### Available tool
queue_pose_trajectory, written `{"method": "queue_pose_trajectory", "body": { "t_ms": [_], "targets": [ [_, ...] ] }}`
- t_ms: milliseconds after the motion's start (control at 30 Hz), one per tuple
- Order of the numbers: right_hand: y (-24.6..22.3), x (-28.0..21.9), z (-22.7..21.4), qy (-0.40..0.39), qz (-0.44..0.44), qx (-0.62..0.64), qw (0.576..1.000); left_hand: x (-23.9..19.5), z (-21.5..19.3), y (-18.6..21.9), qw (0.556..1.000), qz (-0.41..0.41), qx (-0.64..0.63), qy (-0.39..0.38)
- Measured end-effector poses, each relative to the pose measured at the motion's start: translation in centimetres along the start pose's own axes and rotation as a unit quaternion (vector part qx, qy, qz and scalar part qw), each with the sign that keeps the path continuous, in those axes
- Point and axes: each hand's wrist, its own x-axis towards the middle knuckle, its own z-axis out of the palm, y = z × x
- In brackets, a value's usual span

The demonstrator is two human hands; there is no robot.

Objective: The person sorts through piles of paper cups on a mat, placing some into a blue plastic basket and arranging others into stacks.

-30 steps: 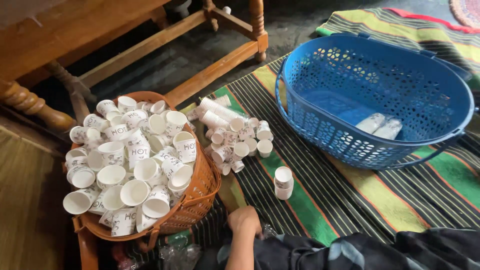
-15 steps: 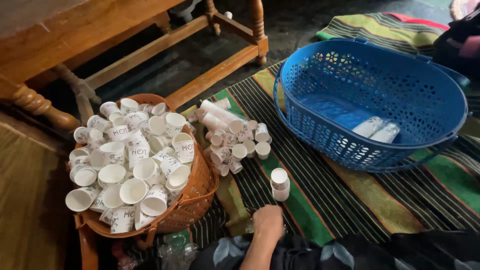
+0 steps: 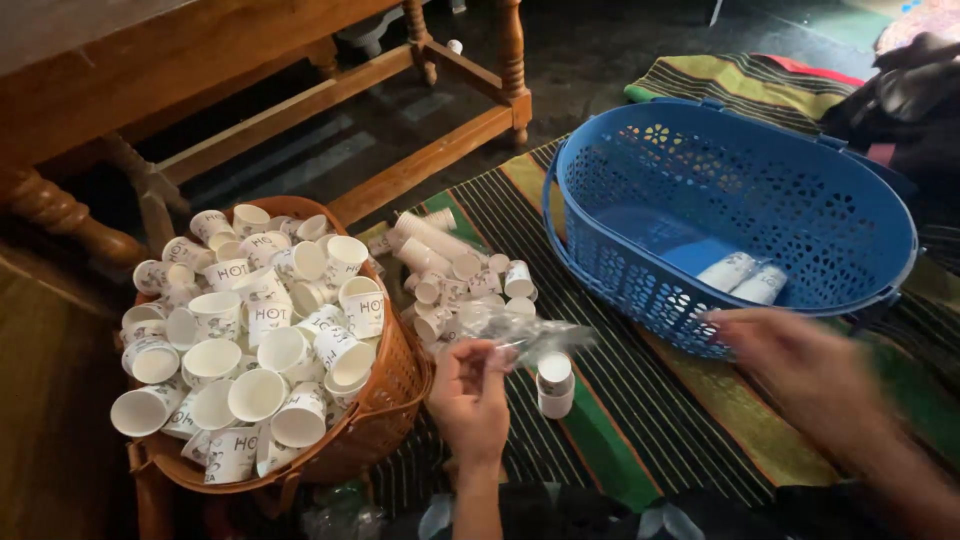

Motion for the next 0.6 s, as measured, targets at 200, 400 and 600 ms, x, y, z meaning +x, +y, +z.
{"method": "queue_pose_trajectory", "body": {
  "t_ms": [200,400,600],
  "targets": [
    [0.0,6.2,12.9,-0.146,0.128,0.189,0.963,-0.1,-0.3,-2.2,0.995,-0.065,-0.064,-0.029],
    [-2.8,6.2,12.3,-0.343,0.228,0.286,0.865,1.2,-0.9,-1.4,0.974,-0.056,-0.215,-0.051],
    [3.7,15.3,4.1,-0.091,0.006,0.010,0.996,0.3,-1.3,-4.0,0.915,-0.069,-0.374,-0.135]
  ]
}}
